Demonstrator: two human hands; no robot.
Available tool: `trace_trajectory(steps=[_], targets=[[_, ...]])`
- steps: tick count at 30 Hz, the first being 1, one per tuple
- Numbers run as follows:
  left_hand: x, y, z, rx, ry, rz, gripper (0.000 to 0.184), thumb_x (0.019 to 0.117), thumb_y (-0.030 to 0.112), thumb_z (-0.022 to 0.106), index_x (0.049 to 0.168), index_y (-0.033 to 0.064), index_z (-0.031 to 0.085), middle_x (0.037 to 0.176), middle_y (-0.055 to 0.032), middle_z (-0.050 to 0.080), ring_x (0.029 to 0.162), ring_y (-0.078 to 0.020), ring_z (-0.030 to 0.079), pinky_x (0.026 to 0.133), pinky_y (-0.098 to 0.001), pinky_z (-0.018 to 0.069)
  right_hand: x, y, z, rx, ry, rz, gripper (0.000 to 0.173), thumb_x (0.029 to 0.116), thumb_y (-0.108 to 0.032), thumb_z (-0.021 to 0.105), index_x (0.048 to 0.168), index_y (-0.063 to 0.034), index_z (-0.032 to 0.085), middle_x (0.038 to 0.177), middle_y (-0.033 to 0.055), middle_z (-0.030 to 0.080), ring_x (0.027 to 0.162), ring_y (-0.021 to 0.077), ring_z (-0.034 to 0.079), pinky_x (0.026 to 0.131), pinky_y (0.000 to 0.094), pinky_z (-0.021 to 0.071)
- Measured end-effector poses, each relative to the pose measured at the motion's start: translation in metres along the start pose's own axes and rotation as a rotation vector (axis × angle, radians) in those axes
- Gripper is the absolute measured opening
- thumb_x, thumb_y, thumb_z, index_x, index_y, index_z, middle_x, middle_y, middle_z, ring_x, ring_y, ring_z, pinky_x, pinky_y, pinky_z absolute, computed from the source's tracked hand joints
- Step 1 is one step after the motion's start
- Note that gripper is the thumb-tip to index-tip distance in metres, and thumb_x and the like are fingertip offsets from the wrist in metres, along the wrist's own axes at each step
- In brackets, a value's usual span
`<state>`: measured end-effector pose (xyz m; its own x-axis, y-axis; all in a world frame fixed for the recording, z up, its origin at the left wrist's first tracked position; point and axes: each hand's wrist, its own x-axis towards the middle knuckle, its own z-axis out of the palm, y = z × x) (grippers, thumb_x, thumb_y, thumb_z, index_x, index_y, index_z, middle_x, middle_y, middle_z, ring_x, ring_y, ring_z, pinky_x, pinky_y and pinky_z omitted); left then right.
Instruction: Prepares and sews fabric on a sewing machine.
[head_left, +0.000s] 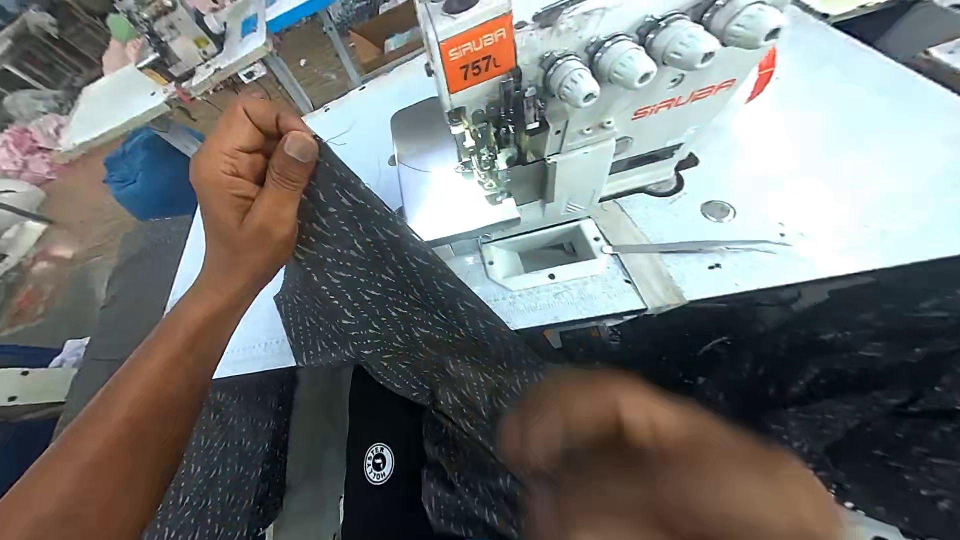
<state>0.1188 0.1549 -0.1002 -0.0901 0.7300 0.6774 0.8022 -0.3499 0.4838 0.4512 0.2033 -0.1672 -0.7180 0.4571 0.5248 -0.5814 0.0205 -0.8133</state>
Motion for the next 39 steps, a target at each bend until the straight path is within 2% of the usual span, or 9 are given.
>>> trace_trajectory(steps=[2,4,7,11,16,22,31,37,39], targets=[[0.000,0.003,0.001,-0.010,0.004,0.024,0.007,0.1073,0.014,0.049,0.108,0.0117,0.056,0.093,0.0106,0.065,0.082,0.0011,0.064,0.075,-0.0185,0.0557,0.033,0.057,-0.031,-0.519,0.100,0.042,0.032,0.0914,-0.036,0.077,0.113,-0.0131,0.072,0.112,-0.0013,0.070,0.101,0.0089,0.068,0.084,0.0287,0.0606],[0.002,0.007,0.005,-0.031,-0.001,0.050,0.008,0.1073,0.014,0.049,0.109,0.0117,0.056,0.094,0.0094,0.065,0.082,-0.0005,0.064,0.076,-0.0201,0.0562,0.054,0.099,-0.040,-0.684,0.101,0.114,0.042,0.0899,-0.043,0.076,0.118,-0.0119,0.073,0.107,0.0006,0.070,0.094,0.0099,0.068,0.079,0.0308,0.0598],[0.005,0.010,0.009,-0.047,0.015,0.082,0.008,0.1071,0.015,0.051,0.111,0.0132,0.058,0.096,0.0102,0.066,0.084,-0.0006,0.065,0.076,-0.0198,0.0561,0.069,0.117,-0.030,-0.517,0.084,0.119,0.017,0.0961,-0.027,0.070,0.099,-0.0125,0.078,0.096,-0.0029,0.073,0.086,0.0060,0.069,0.075,0.0253,0.0607],[0.004,0.006,0.007,-0.032,0.034,0.105,0.007,0.1065,0.013,0.052,0.111,0.0128,0.057,0.098,0.0101,0.067,0.086,-0.0007,0.065,0.077,-0.0200,0.0561,0.069,0.116,-0.024,-0.355,0.170,0.135,0.006,0.0914,-0.016,0.075,0.088,-0.0114,0.077,0.092,-0.0007,0.073,0.080,0.0095,0.070,0.070,0.0254,0.0616],[0.003,-0.004,0.009,-0.010,0.037,0.089,0.007,0.1070,0.013,0.050,0.110,0.0123,0.057,0.097,0.0106,0.065,0.086,0.0003,0.064,0.077,-0.0196,0.0554,0.067,0.114,-0.026,-0.290,0.204,0.179,0.007,0.0860,-0.013,0.081,0.088,-0.0094,0.075,0.091,0.0018,0.072,0.079,0.0130,0.070,0.068,0.0271,0.0616],[0.002,-0.005,0.013,0.025,0.042,0.051,0.007,0.1067,0.009,0.050,0.107,0.0110,0.056,0.093,0.0113,0.062,0.081,0.0026,0.062,0.074,-0.0167,0.0544,0.064,0.105,-0.030,-0.134,0.193,0.395,0.013,0.0850,-0.012,0.083,0.091,-0.0064,0.073,0.078,0.0059,0.072,0.063,0.0137,0.067,0.056,0.0262,0.0572],[0.012,-0.019,0.020,0.016,0.014,-0.060,0.006,0.1067,0.010,0.050,0.105,0.0091,0.056,0.085,0.0105,0.061,0.074,0.0030,0.061,0.068,-0.0149,0.0538,0.054,0.103,-0.035,0.001,0.211,0.397,0.005,0.0900,-0.004,0.075,0.094,-0.0019,0.075,0.083,0.0096,0.072,0.067,0.0140,0.066,0.061,0.0258,0.0579],[0.013,-0.029,0.063,0.098,-0.190,-0.148,0.021,0.1050,0.016,0.055,0.104,-0.0017,0.066,0.090,-0.0045,0.067,0.077,-0.0059,0.063,0.072,-0.0254,0.0553,0.008,0.095,-0.033,-0.142,0.172,0.445,0.005,0.0941,-0.016,0.069,0.093,-0.0114,0.067,0.073,0.0023,0.064,0.059,0.0103,0.058,0.051,0.0235,0.0491],[0.005,-0.029,0.087,0.161,-0.255,-0.161,0.020,0.1028,0.021,0.061,0.105,0.0036,0.071,0.092,-0.0029,0.070,0.073,-0.0061,0.061,0.069,-0.0258,0.0533,-0.017,0.108,-0.034,-0.178,0.183,0.540,0.008,0.0973,-0.018,0.064,0.096,-0.0106,0.065,0.072,0.0026,0.064,0.061,0.0114,0.060,0.053,0.0260,0.0497]])
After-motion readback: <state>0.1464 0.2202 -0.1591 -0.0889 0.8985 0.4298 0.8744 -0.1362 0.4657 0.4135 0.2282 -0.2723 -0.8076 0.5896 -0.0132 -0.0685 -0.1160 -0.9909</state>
